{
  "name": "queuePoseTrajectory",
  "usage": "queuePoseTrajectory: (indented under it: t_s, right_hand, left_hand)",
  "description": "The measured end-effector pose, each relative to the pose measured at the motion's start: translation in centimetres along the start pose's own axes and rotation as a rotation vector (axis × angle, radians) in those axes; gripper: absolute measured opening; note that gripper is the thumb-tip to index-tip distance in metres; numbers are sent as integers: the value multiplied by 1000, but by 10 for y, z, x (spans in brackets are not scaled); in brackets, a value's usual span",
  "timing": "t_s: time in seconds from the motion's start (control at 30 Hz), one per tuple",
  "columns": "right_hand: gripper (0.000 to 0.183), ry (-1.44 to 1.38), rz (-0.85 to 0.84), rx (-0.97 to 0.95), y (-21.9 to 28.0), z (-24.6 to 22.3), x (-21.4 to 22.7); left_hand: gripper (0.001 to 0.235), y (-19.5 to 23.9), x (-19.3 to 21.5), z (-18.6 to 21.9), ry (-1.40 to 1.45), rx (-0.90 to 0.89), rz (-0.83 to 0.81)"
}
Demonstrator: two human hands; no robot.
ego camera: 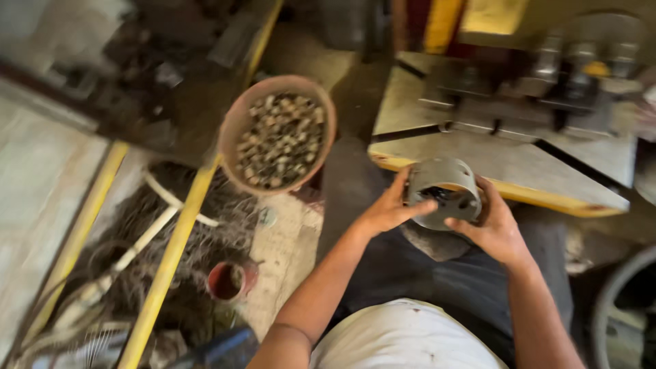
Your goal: The person places hollow metal cylinders into a circular jig on a press machine to form holes in them. The person handles the cylinders individually, inserting them into the machine, operating the press, and then placing the finished parts into a large bucket.
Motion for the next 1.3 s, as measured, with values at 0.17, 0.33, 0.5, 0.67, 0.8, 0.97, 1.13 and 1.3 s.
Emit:
queuePoseTrajectory:
  t_s: [0.17,0.33,0.5,0.67,0.8,0.97,1.13,1.3]
  right_hand:
    - [81,-207,123,-60,-5,32,7]
    - [71,1,223,-110,12,49,34]
    - [69,62,319,-68,-6,44,81]
    - [81,227,306,256,-74,7,137]
    - [76,138,331,214,-129,12,163]
    - [67,117,273,243,-164,18,158]
    - [49,79,312,182,-171,33,167]
    - [49,-55,276,253,-161,43,165]
  left_hand:
    - [50,19,136,5,-410,-168,628]
    - [21,12,260,-71,-1237,409,902]
    - [23,12,266,-90,-1221,429,834]
    - [18,3,221,-52,-1025,101,990]
    - [28,-14,156,-2,-462,-125,945]
    - [37,-86,65,59,340,-196,491]
    - [36,-152,-5,103,346,-130,181]
    - [34,-204,-40,127,12,-342,321]
Point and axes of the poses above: each hand's wrist, its own y-axis away from the middle knuckle, its own x-axis out of the back of the hand, z = x × y, the point moved 4 cm from there along -y, towards the middle knuckle, and after that the axes turned 9 degrees about x, right-handed, at the moved point
